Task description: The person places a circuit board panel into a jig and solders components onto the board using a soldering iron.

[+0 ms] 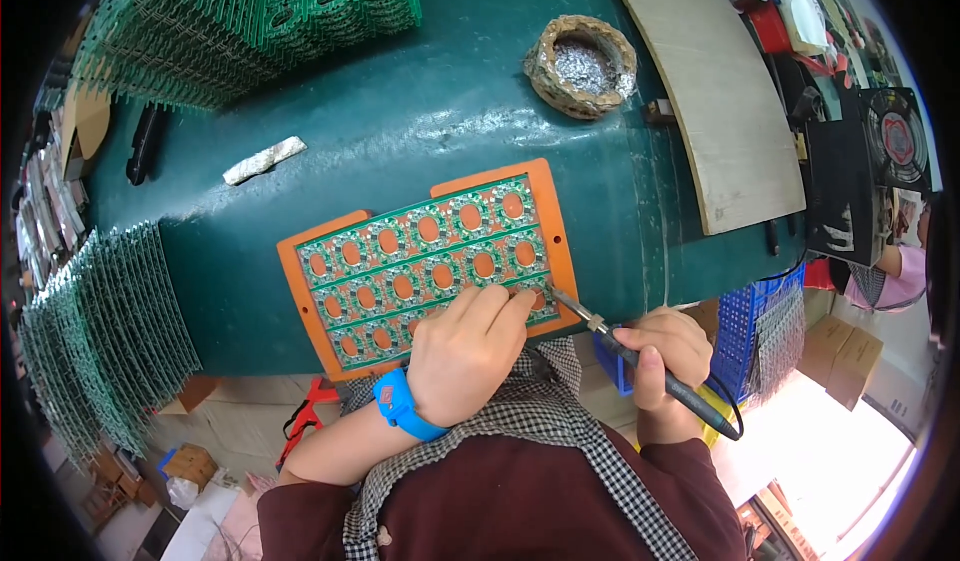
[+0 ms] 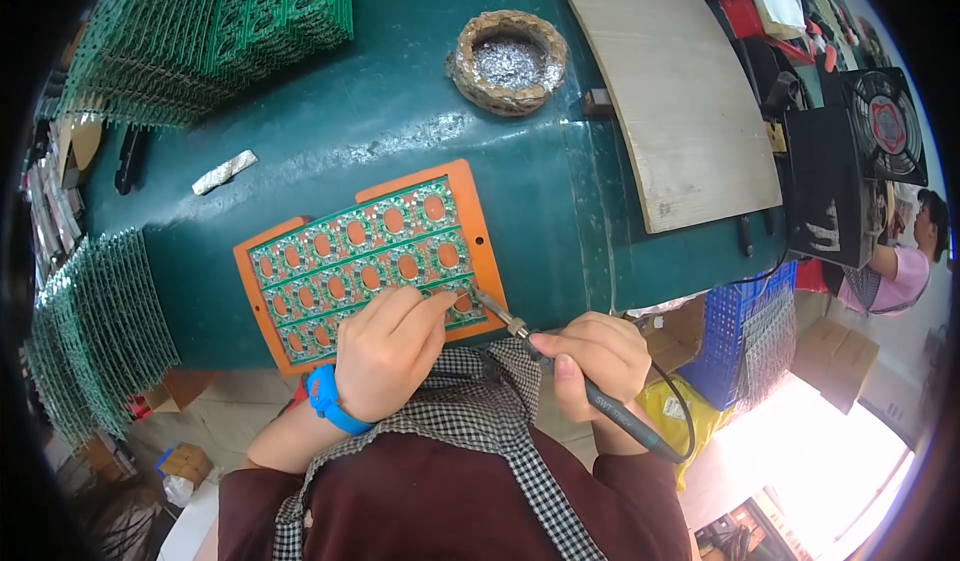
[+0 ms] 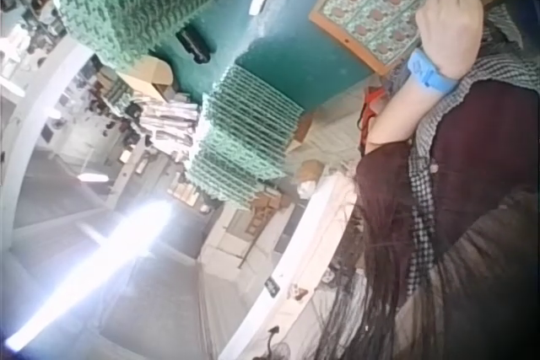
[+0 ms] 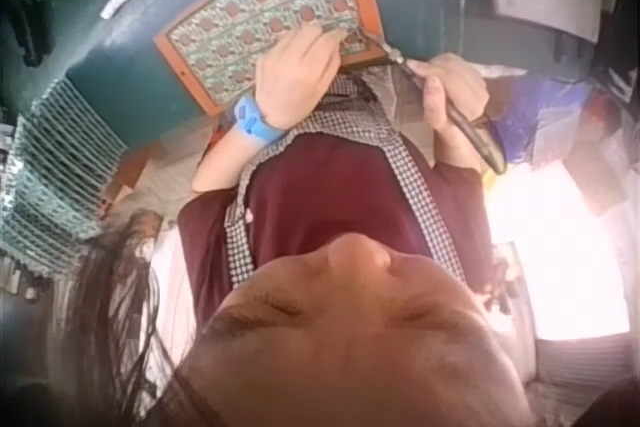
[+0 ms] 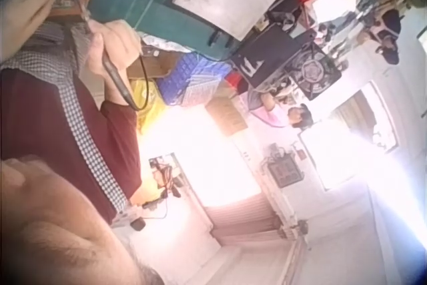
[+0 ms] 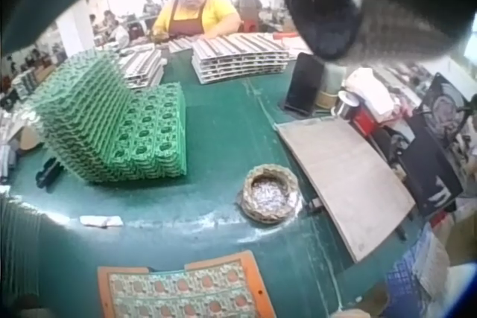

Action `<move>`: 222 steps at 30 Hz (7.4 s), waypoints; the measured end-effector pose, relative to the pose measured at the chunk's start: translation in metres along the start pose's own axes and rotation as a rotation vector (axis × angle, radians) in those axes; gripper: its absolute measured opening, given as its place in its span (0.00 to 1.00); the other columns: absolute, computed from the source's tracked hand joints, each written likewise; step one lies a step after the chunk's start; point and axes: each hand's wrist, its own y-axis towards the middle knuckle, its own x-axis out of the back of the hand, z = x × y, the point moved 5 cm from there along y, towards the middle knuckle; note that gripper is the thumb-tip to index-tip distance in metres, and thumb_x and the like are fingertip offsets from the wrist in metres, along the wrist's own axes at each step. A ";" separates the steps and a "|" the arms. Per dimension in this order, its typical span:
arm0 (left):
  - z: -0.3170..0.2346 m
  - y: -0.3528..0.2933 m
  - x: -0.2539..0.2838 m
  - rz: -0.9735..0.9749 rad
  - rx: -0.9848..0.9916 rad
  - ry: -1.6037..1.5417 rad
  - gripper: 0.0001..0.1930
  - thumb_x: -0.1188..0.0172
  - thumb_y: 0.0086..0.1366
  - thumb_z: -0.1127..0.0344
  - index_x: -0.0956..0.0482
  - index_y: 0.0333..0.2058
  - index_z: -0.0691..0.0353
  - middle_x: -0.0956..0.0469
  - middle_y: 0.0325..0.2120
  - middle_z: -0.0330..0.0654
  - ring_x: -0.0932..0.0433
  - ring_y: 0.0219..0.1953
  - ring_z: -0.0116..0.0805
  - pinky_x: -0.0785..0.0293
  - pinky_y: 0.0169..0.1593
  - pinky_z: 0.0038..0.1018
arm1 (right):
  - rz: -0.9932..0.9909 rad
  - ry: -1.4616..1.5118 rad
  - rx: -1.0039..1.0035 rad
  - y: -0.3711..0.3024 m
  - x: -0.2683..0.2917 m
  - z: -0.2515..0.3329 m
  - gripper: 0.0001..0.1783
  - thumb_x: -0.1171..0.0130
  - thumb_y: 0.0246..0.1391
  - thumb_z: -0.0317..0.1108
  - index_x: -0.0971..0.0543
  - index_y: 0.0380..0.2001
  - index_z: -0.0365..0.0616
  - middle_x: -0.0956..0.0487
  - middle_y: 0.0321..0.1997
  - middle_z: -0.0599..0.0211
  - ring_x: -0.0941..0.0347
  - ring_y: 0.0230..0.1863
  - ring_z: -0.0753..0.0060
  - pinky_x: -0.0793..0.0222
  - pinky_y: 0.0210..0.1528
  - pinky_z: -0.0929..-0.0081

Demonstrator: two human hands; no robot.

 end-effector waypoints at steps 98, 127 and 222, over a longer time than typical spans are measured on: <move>0.027 0.007 0.021 -0.063 0.170 -0.019 0.10 0.41 0.52 0.82 0.23 0.36 0.68 0.28 0.28 0.45 0.25 0.25 0.40 0.29 0.27 0.31 | 0.125 -0.006 0.061 0.031 -0.036 0.003 0.08 0.45 0.41 0.26 0.19 0.26 0.36 0.25 0.18 0.65 0.28 0.15 0.68 0.34 0.17 0.74; 0.014 -0.039 0.021 -0.093 0.212 -0.023 0.08 0.39 0.52 0.81 0.24 0.32 0.66 0.27 0.27 0.43 0.25 0.23 0.39 0.30 0.24 0.30 | 0.064 0.041 0.084 -0.013 -0.033 0.019 0.08 0.45 0.40 0.29 0.19 0.24 0.37 0.27 0.15 0.67 0.30 0.15 0.68 0.34 0.19 0.74; 0.029 -0.057 0.040 -0.109 0.265 -0.076 0.08 0.39 0.53 0.80 0.23 0.32 0.65 0.29 0.27 0.42 0.25 0.25 0.38 0.28 0.28 0.29 | 0.124 0.027 0.158 -0.008 -0.067 0.039 0.08 0.45 0.40 0.28 0.19 0.25 0.37 0.27 0.15 0.68 0.31 0.14 0.70 0.36 0.17 0.75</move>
